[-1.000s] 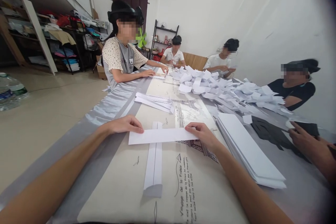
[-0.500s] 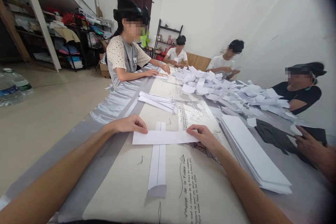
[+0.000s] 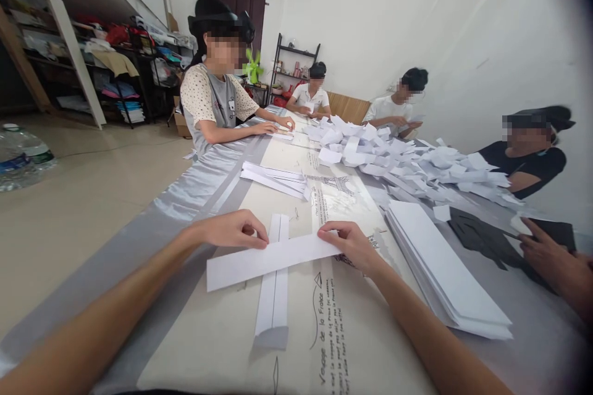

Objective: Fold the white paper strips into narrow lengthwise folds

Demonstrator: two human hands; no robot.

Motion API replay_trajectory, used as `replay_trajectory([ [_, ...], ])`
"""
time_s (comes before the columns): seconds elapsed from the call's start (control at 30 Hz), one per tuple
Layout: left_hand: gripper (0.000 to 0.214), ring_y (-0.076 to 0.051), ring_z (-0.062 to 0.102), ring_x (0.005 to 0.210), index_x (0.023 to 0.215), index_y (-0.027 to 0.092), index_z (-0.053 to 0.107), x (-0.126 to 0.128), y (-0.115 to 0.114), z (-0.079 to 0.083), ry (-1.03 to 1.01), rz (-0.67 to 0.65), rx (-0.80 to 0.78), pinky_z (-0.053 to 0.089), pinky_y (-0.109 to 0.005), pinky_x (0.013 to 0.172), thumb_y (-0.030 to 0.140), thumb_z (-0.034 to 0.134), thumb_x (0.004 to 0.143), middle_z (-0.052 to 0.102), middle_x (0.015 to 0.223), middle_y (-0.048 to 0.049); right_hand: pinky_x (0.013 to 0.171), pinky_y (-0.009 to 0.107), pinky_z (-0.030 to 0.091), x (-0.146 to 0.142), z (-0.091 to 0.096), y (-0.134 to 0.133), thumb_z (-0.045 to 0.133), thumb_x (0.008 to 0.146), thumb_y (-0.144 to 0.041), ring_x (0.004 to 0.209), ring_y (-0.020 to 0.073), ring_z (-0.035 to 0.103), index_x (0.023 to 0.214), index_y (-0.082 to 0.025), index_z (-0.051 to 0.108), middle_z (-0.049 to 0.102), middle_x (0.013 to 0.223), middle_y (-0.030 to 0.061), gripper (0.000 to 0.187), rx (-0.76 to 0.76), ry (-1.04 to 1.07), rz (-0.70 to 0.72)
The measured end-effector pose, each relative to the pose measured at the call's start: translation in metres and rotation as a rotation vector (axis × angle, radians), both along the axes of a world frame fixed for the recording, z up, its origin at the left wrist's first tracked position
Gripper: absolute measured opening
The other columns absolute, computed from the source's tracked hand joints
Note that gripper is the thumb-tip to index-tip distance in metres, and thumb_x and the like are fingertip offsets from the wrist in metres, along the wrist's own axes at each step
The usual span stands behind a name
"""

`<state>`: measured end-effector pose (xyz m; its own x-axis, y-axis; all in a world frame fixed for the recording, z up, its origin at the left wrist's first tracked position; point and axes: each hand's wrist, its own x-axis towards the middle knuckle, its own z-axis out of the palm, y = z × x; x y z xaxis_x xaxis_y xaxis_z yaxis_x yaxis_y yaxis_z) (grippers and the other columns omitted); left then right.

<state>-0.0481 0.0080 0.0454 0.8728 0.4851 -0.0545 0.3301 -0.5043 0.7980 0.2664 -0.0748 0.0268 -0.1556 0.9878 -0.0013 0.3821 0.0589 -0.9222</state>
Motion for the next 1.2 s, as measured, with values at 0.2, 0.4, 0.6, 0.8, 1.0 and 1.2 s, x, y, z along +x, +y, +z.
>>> replay_trajectory([
  [0.2,0.033,-0.011,0.034,0.056,0.088,0.017,0.077,0.019,-0.018,0.001,-0.035,-0.051,0.007,0.029,-0.025,0.052,0.044,0.059,0.091,0.056,0.065,0.0005,0.060,0.031,0.039,-0.022,0.003,-0.004,0.068,0.087,-0.051,0.068,0.0182,0.053,0.080,-0.023,0.074,0.068,0.081,0.0039,0.030,0.068,0.016,0.048],
  [0.4,0.032,-0.011,0.035,0.058,0.080,0.015,0.073,0.014,-0.016,0.001,0.020,-0.037,-0.038,0.029,-0.025,0.052,0.041,0.058,0.092,0.052,0.065,0.0001,0.062,0.032,0.040,-0.020,0.008,-0.006,0.066,0.089,-0.051,0.070,0.0187,0.054,0.081,-0.023,0.074,0.067,0.082,0.0044,0.030,0.045,0.038,0.072],
  [0.6,0.040,-0.012,0.030,0.059,0.073,0.014,0.068,0.015,-0.012,-0.007,-0.038,-0.064,-0.061,0.026,-0.026,0.053,0.046,0.055,0.093,0.045,0.063,0.0006,0.064,0.032,0.043,-0.023,0.006,-0.006,0.066,0.090,-0.051,0.073,0.0195,0.057,0.083,-0.024,0.075,0.069,0.084,0.0045,0.029,0.037,0.007,0.106],
  [0.8,0.035,-0.014,0.044,0.065,0.079,0.016,0.071,0.015,-0.014,0.005,-0.065,-0.031,-0.026,0.036,-0.025,0.059,0.045,0.057,0.093,0.057,0.072,-0.0012,0.062,0.033,0.043,-0.014,0.003,-0.002,0.068,0.089,-0.050,0.071,0.0190,0.058,0.082,-0.024,0.077,0.070,0.083,0.0043,0.028,0.050,0.012,0.123],
  [1.0,0.036,-0.014,0.043,0.063,0.076,0.016,0.071,0.012,-0.013,0.009,-0.045,-0.067,-0.059,0.035,-0.025,0.059,0.046,0.058,0.091,0.056,0.069,-0.0001,0.063,0.033,0.044,-0.005,0.008,-0.002,0.070,0.090,-0.046,0.072,0.0190,0.059,0.084,-0.024,0.078,0.070,0.083,0.0049,0.024,0.116,-0.028,0.143],
  [1.2,0.038,-0.013,0.042,0.062,0.076,0.015,0.072,0.008,-0.007,0.004,-0.048,-0.067,-0.041,0.033,-0.026,0.058,0.047,0.059,0.090,0.055,0.067,-0.0006,0.059,0.033,0.040,0.022,0.011,0.002,0.070,0.088,-0.050,0.067,0.0176,0.054,0.083,-0.022,0.078,0.069,0.081,0.0052,0.029,0.181,-0.082,0.068],
])
